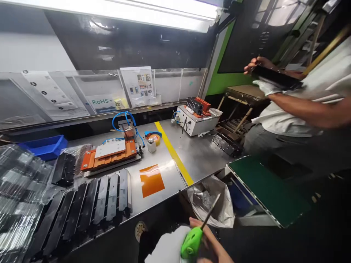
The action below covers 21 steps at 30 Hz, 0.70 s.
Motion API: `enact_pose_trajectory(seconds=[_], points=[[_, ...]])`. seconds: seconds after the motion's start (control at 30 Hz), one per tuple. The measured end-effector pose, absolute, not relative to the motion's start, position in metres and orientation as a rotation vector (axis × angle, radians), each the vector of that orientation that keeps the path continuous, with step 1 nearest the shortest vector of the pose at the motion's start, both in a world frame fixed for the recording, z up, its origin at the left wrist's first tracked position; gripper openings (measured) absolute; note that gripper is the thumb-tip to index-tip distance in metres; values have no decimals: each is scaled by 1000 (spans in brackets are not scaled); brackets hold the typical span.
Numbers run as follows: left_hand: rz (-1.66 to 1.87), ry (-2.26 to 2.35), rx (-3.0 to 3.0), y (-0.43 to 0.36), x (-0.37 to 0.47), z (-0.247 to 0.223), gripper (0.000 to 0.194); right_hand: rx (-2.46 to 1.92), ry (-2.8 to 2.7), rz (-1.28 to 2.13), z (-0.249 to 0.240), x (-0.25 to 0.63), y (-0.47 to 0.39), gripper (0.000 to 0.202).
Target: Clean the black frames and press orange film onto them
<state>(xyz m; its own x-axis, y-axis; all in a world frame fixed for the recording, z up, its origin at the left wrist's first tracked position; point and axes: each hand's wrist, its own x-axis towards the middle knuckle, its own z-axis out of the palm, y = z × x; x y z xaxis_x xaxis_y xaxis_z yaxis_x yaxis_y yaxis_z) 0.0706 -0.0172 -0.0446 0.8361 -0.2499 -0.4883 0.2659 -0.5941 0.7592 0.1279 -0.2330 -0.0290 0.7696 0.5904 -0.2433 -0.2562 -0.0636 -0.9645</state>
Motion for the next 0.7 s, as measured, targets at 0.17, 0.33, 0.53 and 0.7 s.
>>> enact_pose_trajectory(seconds=[0.17,0.33,0.53,0.7], points=[[-1070,-270,2482,-30,77,-26,34,-1204,554,671,-91,112,-312,72],[-1254,-281,2532,-60,61,-33,44,-1320,794,608,-143,79,-351,33],[-1376,-339,2432,-86,61,-30,46,-1657,851,598,-171,63,-357,21],[-1531,-342,2227,-93,60,-27,44,-1773,806,524,-170,53,-361,26]])
